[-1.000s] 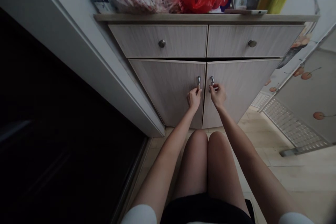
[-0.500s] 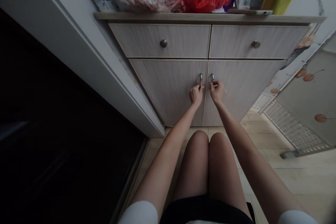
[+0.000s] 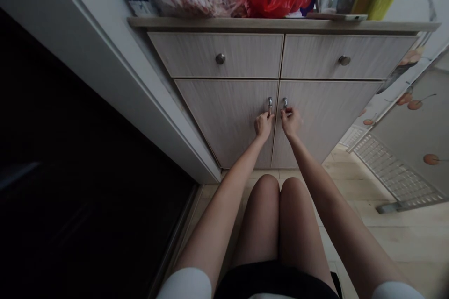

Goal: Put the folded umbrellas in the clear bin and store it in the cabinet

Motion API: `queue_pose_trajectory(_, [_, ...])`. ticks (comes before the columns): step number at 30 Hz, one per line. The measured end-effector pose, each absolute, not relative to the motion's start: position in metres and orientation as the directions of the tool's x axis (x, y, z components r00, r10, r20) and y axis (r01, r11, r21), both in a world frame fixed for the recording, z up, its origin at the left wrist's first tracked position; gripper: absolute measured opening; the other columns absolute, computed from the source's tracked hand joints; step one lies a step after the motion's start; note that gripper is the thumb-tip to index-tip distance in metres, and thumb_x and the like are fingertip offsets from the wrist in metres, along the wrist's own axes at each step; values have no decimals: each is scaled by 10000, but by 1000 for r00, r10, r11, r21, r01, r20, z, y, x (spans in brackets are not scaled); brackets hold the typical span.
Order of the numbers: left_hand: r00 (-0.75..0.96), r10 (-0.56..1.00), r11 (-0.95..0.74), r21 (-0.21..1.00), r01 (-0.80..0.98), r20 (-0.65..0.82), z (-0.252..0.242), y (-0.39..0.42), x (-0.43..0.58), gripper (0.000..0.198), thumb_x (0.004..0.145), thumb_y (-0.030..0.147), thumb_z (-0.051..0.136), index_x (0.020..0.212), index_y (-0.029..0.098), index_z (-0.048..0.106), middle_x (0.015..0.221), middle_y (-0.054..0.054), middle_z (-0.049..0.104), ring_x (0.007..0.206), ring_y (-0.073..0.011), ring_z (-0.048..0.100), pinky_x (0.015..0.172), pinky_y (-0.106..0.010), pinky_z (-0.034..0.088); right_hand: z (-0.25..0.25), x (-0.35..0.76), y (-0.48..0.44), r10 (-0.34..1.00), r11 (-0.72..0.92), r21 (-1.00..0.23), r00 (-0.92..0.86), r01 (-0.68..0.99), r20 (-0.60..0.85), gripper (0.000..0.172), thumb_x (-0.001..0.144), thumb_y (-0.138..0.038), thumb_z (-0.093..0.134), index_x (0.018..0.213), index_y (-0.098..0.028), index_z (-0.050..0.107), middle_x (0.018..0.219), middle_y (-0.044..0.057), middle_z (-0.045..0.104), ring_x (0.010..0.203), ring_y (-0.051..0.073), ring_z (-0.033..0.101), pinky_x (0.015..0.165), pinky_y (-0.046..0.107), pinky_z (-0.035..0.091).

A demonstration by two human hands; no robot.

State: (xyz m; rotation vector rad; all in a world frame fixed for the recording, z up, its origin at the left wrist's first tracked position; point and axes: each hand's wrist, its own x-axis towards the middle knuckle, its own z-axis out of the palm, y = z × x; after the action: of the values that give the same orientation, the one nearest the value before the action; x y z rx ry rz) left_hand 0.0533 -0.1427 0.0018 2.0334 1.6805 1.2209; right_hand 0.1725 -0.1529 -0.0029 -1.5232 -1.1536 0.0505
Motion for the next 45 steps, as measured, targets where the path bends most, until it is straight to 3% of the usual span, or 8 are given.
queue_pose_trajectory(7, [33,919,-315,681,661,393,12,-144,52,183,940,255,622,935,110,734,980,-176,745,924,-249,691,823,-318,461,2,173,-152,697,197,-784,479,588,534,323,902,-472,509,901,-167,615,947,117,686,879,227,602,852,363,439])
queue_pose_trajectory(12, [22,954,-283,867,411,300,27,-152,35,232,902,242,672,1060,74,698,1030,-180,730,907,-215,694,832,-313,494,10,186,-159,765,246,-802,399,544,505,435,851,-556,581,1014,-155,607,939,121,685,840,221,609,821,360,452])
queue_pose_trajectory(15, [0,967,-247,944,220,253,29,-172,11,189,912,278,666,997,111,693,909,-111,725,803,-168,687,792,-292,512,11,201,-176,801,287,-838,363,464,475,538,797,-646,596,1019,-157,612,907,92,676,716,176,574,744,339,455])
queue_pose_trajectory(18, [104,983,-157,986,49,151,27,-205,-17,204,918,343,659,903,140,674,683,-21,646,587,-110,604,626,-245,486,10,215,-205,881,274,-910,299,313,368,555,715,-669,653,944,-164,620,766,24,619,648,147,528,642,300,425])
queue_pose_trajectory(21, [286,956,-28,992,-123,63,25,-238,-38,238,863,348,729,1011,166,687,539,66,497,431,-61,424,479,-198,352,13,225,-239,950,239,-966,184,94,253,470,671,-570,736,920,-186,629,638,-50,508,577,111,447,564,257,358])
queue_pose_trajectory(24, [392,913,55,920,-389,111,26,-257,-44,390,886,283,689,1271,258,630,502,126,333,370,-34,213,452,-188,252,25,229,-267,965,263,-936,53,-234,258,452,699,-403,734,1118,-260,642,605,-102,394,495,75,302,519,231,287])
queue_pose_trajectory(28, [273,943,20,786,-618,191,26,-258,-33,450,976,191,483,1396,339,544,524,125,179,385,-58,42,448,-202,211,40,227,-283,945,263,-815,-33,-517,326,713,706,-275,642,1391,-415,503,582,-125,247,447,79,124,486,228,230])
queue_pose_trajectory(45, [236,957,-1,818,-575,167,22,-251,-12,510,976,173,401,1446,342,509,549,104,153,404,-87,58,478,-239,253,36,216,-277,955,235,-818,-31,-525,295,660,760,-347,597,1410,-392,486,569,-129,163,459,83,41,477,238,162])
